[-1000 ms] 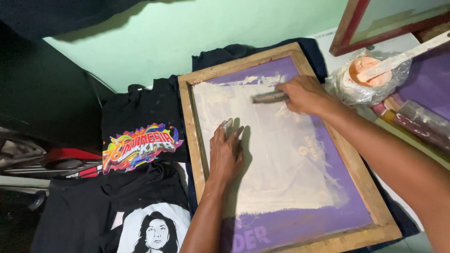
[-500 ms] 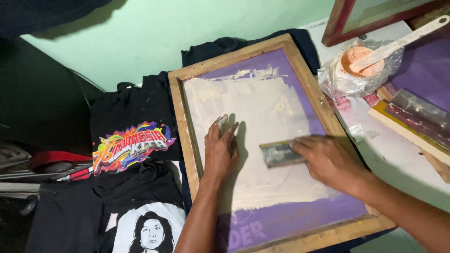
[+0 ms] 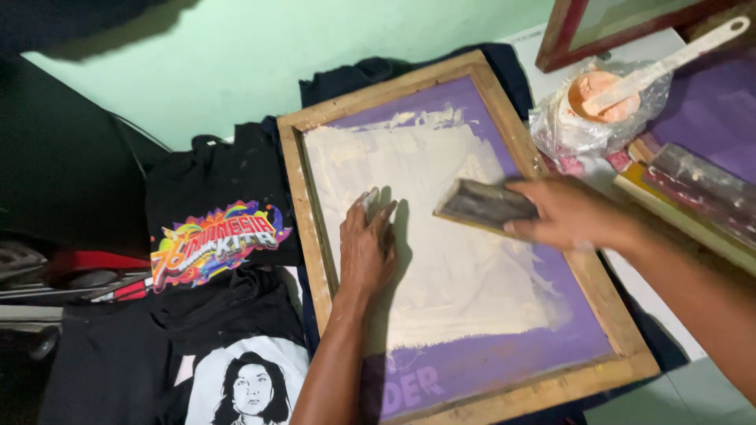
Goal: The person uses a squeegee to spread white ink across a screen printing frame placed over a black t-shirt. They repeatedly pull the squeegee from top to bottom to ensure even coverage of the ink on the fabric.
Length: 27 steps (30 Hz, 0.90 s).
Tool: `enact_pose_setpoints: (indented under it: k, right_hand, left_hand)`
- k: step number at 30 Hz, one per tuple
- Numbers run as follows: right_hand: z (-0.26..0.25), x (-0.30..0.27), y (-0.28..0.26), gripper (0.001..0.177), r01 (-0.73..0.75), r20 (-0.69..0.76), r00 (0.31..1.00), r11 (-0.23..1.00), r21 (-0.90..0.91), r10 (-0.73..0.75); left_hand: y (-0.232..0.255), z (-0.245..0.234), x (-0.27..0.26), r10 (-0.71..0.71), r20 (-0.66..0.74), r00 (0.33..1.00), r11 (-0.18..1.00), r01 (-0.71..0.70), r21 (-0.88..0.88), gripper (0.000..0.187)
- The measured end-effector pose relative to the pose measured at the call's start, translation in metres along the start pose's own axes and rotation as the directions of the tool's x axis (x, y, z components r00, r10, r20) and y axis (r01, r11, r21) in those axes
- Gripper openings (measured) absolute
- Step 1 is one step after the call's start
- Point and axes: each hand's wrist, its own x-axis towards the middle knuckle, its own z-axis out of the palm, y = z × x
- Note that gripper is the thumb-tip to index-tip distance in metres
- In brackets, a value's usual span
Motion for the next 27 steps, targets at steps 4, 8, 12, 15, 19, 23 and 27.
enact_pose_setpoints:
  k: [4,8,12,15,19,23,27]
  right_hand:
    - [-0.014,0.035,-0.016,0.037,0.054,-0.058,0.997,0.993,0.1,-0.049]
    - [0.015,0.035,-0.031,0.051,0.087,-0.18,0.975,0.967,-0.239,-0.132]
    - [0.095,0.035,-0.019,0.039,0.163,-0.477,0.719,0.791,-0.59,-0.504]
    - [0.118,0.006,-0.028,0.038,0.067,-0.527,0.638,0.722,-0.689,-0.562]
    - [0.12,-0.031,-0.024,0.067,0.159,-0.407,0.733,0.719,-0.677,-0.545]
    - [0.114,-0.072,-0.025,0.07,0.238,-0.326,0.782,0.737,-0.633,-0.532]
    - [0.097,-0.07,-0.001,0.055,0.294,-0.099,0.935,0.898,-0.327,-0.342]
  left_hand:
    - [0.005,-0.007,0.001,-0.1,-0.003,0.995,0.993,0.1,0.068,0.047]
    - [0.001,-0.009,0.002,-0.103,-0.112,0.988,0.99,0.113,0.087,0.044]
    - [0.0,-0.013,0.006,-0.066,-0.236,0.969,0.996,0.077,0.036,0.038]
    - [-0.015,0.0,-0.001,-0.068,-0.252,0.965,0.996,0.078,0.031,0.05]
    - [-0.003,-0.008,0.002,-0.052,-0.226,0.973,0.997,0.063,0.04,0.047]
    - [0.004,-0.01,0.002,-0.088,-0.187,0.978,0.996,0.091,0.008,0.045]
    - [0.015,-0.019,0.003,-0.147,-0.141,0.979,0.989,0.145,-0.025,0.046]
